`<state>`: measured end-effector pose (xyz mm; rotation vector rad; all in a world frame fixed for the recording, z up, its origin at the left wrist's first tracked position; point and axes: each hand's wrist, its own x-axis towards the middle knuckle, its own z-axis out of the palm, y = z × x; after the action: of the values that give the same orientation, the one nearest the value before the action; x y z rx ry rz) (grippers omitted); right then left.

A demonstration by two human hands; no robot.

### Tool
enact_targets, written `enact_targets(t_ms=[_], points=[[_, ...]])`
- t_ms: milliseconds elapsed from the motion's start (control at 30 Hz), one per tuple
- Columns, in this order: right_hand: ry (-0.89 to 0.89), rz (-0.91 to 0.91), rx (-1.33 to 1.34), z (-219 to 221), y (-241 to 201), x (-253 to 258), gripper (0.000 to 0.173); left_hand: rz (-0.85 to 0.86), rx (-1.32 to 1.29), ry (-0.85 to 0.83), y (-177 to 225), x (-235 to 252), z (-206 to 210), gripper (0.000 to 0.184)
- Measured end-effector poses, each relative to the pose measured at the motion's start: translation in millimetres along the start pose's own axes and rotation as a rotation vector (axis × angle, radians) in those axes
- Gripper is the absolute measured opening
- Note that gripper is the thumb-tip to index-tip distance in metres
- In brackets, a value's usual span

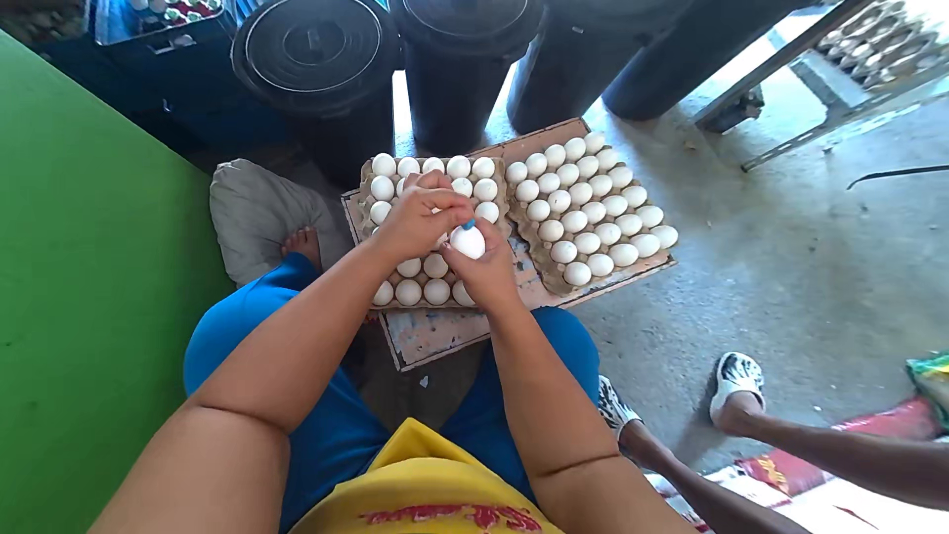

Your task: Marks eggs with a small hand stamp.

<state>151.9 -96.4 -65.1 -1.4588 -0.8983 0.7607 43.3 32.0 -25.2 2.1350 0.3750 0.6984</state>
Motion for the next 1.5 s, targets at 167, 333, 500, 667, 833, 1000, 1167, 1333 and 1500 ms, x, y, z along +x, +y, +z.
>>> enact_targets(t_ms=[167,333,500,667,833,1000,1167,1333,1500], points=[[0.013,-0.087,0.041,-1.9,3.7,0.9,0.034,0.107,0.000,-0.078,8.6,-5.1,12.0,0.020],[0.013,-0.012,0.018,-1.4,-1.2,-2.8,0.042,0.045,-0.036,-0.014,4.2,-1.1,2.6,0.019],[0.003,-0.084,0.050,-4.2,1.1,-2.4,0.039,0.127,-0.066,-0.073,3.0,-2.4,8.3,0.020],[0.009,-0.075,0.060,-2.7,0.2,-3.1,0.039,0.074,-0.082,-0.030,5.3,-1.4,4.0,0.020],[0.025,-0.103,0.112,-2.7,1.6,-0.4,0.041,0.052,-0.125,-0.036,-5.5,-0.1,0.4,0.022],[0.034,-0.148,0.128,-3.1,3.4,0.7,0.041,0.152,-0.109,-0.073,5.5,-1.0,7.8,0.021],[0.031,-0.121,0.087,-2.4,1.6,-1.3,0.042,0.091,-0.081,0.004,-5.5,2.9,-0.5,0.024],[0.036,-0.180,0.108,-2.3,6.4,0.8,0.038,0.198,-0.076,-0.060,2.7,0.3,11.4,0.022],[0.039,-0.119,0.075,1.7,2.0,-3.0,0.039,0.111,-0.031,0.012,-1.2,1.6,1.3,0.024]])
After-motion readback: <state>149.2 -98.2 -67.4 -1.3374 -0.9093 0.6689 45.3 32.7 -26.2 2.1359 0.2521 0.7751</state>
